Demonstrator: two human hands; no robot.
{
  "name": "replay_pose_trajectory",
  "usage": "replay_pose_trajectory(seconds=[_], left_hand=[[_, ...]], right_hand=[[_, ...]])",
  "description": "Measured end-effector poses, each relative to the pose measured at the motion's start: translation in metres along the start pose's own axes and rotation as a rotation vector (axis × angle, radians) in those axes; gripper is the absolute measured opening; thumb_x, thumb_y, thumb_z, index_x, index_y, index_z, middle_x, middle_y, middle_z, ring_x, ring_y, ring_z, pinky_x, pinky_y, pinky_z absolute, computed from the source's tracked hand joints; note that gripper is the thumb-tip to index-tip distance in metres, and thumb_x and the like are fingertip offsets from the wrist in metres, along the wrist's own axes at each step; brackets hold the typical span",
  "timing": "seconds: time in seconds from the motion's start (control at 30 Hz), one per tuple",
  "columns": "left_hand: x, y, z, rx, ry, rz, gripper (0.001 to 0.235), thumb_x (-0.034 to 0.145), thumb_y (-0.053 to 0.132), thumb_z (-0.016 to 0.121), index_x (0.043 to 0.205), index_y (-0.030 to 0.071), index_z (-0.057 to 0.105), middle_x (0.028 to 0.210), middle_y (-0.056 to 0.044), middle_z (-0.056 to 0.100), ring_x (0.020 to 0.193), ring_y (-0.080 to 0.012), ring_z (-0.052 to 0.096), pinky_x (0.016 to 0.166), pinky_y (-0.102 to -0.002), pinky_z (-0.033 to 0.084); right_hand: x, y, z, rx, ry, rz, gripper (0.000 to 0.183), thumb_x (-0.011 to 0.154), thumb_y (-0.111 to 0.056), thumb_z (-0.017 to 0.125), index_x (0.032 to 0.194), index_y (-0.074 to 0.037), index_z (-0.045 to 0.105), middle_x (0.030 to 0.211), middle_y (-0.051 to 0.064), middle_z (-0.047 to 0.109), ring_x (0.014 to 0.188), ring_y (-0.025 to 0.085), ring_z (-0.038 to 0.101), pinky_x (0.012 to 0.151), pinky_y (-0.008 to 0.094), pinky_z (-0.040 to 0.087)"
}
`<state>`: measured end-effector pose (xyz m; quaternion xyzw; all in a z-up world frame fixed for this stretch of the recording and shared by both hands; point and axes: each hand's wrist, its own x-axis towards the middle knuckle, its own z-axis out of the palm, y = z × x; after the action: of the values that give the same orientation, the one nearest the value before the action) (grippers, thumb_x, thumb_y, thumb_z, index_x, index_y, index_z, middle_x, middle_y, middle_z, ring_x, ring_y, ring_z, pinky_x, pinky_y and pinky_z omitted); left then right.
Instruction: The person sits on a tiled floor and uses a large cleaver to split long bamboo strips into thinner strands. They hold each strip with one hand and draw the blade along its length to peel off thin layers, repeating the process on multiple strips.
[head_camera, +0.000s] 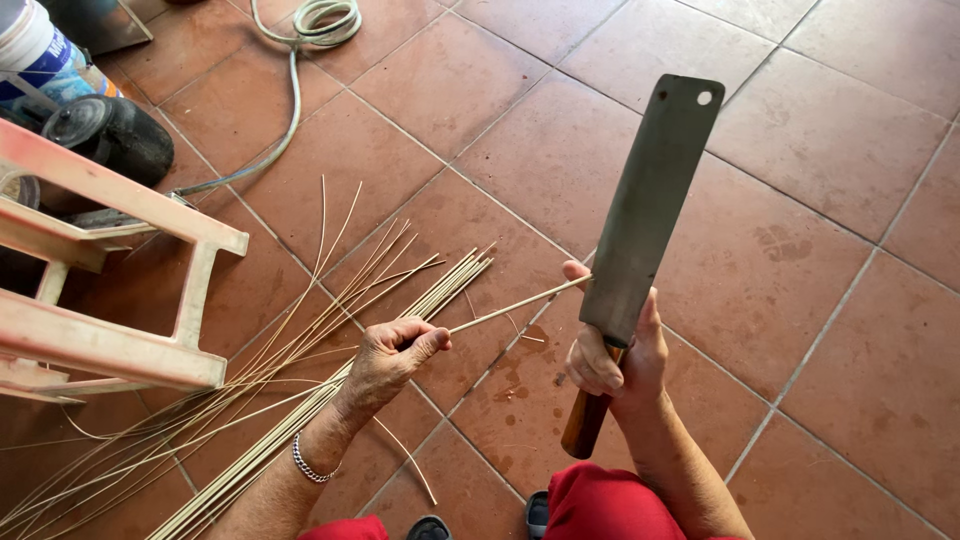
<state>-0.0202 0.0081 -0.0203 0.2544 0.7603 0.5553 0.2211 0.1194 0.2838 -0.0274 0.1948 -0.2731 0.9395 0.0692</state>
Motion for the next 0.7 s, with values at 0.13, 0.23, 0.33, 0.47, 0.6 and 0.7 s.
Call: replay_pose_trajectory(seconds=[0.13,0.23,0.33,0.47,0.6,0.7], left_hand=[[-0.001,0.000,-0.001,0.002,0.000,0.012,0.022,0.093,0.025,0.074,0.094,0.005,0.082,0.083,-0.001,0.076,0.078,-0.0075,0.065,0.069,-0.026,0.055],[0.000,0.000,-0.001,0.000,-0.006,0.014,0.022,0.093,0.025,0.073,0.094,0.005,0.082,0.083,-0.001,0.076,0.077,-0.0079,0.065,0.069,-0.026,0.054],[0.000,0.000,-0.001,0.010,-0.003,0.011,0.022,0.093,0.025,0.073,0.094,0.005,0.082,0.084,-0.001,0.077,0.078,-0.0077,0.066,0.070,-0.026,0.055],[-0.003,0.003,0.001,-0.001,-0.001,0.007,0.022,0.093,0.025,0.073,0.093,0.005,0.082,0.084,-0.001,0.077,0.079,-0.0077,0.066,0.071,-0.025,0.056],[-0.003,0.006,0.005,0.013,-0.005,0.052,0.022,0.094,0.025,0.073,0.093,0.004,0.082,0.083,0.000,0.076,0.078,-0.0072,0.065,0.070,-0.025,0.054],[-0.001,0.009,0.009,0.037,0.014,0.075,0.021,0.093,0.023,0.074,0.092,0.003,0.082,0.079,0.000,0.073,0.070,-0.0081,0.058,0.060,-0.026,0.048]], right_hand=[[0.000,0.000,0.005,0.037,-0.003,0.006,0.089,0.107,-0.064,0.028,0.159,0.009,0.022,0.047,0.000,0.045,0.031,0.007,0.033,0.032,0.025,0.030],[0.001,-0.001,0.007,0.045,-0.004,-0.007,0.090,0.108,-0.064,0.028,0.158,0.010,0.022,0.047,0.000,0.045,0.031,0.007,0.034,0.032,0.025,0.030],[0.001,-0.001,0.006,0.073,-0.021,-0.020,0.090,0.108,-0.064,0.027,0.158,0.010,0.022,0.047,-0.001,0.044,0.031,0.007,0.034,0.032,0.024,0.030],[-0.001,0.001,0.006,0.098,-0.018,-0.004,0.090,0.108,-0.063,0.027,0.160,0.010,0.020,0.048,-0.001,0.045,0.031,0.007,0.034,0.033,0.025,0.031],[0.000,0.008,0.007,0.126,-0.043,0.051,0.090,0.107,-0.065,0.027,0.160,0.007,0.020,0.048,-0.001,0.045,0.032,0.008,0.035,0.033,0.027,0.032],[0.002,0.018,0.011,0.027,0.008,0.207,0.089,0.104,-0.067,0.027,0.160,0.002,0.022,0.048,0.000,0.045,0.034,0.010,0.036,0.035,0.029,0.032]])
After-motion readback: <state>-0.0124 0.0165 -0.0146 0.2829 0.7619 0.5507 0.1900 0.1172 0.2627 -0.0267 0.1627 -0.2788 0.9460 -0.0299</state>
